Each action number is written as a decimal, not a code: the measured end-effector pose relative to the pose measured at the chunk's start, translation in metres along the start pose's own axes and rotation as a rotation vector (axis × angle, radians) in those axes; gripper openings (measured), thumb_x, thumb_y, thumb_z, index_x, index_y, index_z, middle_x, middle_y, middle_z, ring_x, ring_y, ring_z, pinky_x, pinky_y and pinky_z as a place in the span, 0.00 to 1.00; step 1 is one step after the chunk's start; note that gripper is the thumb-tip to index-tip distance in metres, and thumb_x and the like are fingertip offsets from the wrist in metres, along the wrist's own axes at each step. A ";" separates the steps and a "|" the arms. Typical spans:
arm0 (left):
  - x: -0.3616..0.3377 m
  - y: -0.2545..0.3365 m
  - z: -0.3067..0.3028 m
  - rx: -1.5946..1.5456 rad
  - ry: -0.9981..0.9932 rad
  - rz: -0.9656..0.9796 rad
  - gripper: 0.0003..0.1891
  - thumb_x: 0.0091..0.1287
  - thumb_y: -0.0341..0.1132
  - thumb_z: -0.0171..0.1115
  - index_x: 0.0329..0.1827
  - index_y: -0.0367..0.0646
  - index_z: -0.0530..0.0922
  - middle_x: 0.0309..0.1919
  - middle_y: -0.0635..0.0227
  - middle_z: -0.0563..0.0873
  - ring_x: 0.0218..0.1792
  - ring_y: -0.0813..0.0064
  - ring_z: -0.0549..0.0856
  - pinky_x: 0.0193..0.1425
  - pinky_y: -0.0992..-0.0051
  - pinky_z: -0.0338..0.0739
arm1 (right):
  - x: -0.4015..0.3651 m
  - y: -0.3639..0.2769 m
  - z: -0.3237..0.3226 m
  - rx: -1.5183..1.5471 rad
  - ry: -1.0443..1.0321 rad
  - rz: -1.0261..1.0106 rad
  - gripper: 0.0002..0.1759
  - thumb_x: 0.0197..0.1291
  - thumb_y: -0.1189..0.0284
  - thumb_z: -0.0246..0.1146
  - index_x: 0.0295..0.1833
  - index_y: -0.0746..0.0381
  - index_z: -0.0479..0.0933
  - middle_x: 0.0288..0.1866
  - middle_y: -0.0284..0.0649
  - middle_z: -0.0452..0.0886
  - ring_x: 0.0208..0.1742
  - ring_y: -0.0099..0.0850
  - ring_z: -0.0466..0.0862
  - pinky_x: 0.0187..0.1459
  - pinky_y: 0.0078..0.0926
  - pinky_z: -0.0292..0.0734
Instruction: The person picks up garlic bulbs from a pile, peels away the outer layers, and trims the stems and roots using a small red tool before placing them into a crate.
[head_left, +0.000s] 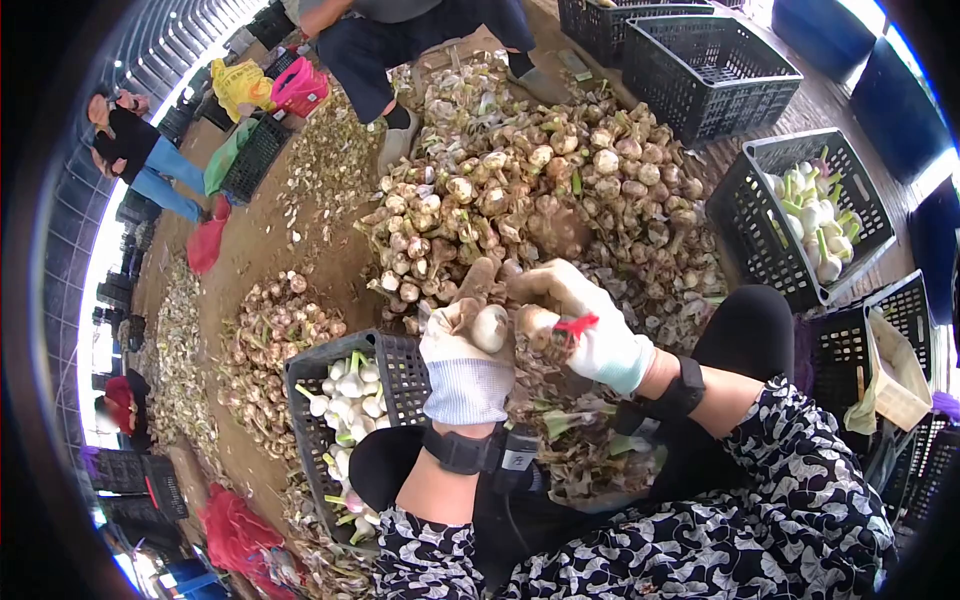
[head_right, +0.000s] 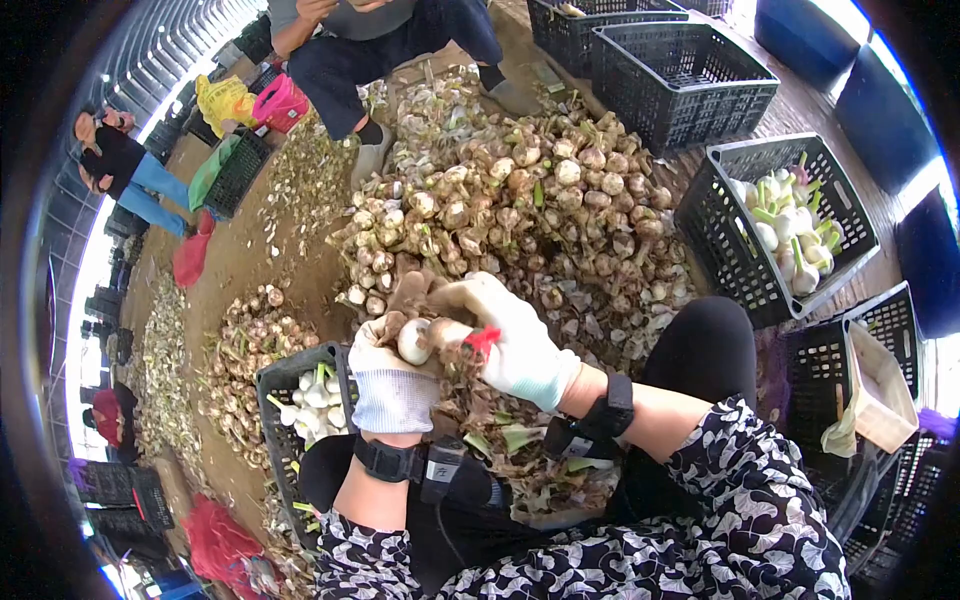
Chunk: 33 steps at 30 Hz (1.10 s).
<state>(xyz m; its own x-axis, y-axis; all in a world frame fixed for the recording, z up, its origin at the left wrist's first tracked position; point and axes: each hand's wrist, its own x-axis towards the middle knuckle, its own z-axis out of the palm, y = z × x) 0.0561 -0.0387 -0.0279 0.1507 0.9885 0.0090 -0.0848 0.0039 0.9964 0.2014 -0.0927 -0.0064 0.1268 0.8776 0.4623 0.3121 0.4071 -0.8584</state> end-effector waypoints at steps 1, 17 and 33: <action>0.000 -0.004 -0.001 0.014 -0.009 0.005 0.12 0.58 0.27 0.60 0.40 0.31 0.70 0.34 0.56 0.81 0.30 0.73 0.82 0.37 0.77 0.78 | 0.002 -0.006 0.000 -0.002 -0.003 0.001 0.14 0.56 0.65 0.61 0.44 0.61 0.74 0.41 0.45 0.76 0.41 0.40 0.77 0.43 0.28 0.72; -0.018 0.038 0.006 0.281 -0.003 -0.097 0.25 0.39 0.24 0.72 0.40 0.36 0.68 0.33 0.65 0.79 0.34 0.80 0.79 0.40 0.79 0.77 | 0.012 -0.004 0.024 0.082 0.123 0.029 0.10 0.59 0.71 0.57 0.44 0.63 0.74 0.37 0.41 0.78 0.37 0.30 0.79 0.39 0.25 0.72; 0.019 0.070 -0.090 -0.209 0.514 0.207 0.13 0.55 0.22 0.52 0.43 0.31 0.77 0.28 0.70 0.78 0.18 0.87 0.71 0.19 0.86 0.64 | 0.049 0.046 -0.060 -0.661 -0.156 0.529 0.12 0.54 0.71 0.52 0.40 0.65 0.76 0.31 0.50 0.79 0.35 0.39 0.81 0.35 0.32 0.73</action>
<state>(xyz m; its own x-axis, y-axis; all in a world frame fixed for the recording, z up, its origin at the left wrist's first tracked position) -0.0360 -0.0060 0.0348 -0.3815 0.9181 0.1075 -0.2614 -0.2187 0.9401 0.2781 -0.0460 -0.0101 0.2944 0.9549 -0.0392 0.7392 -0.2535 -0.6239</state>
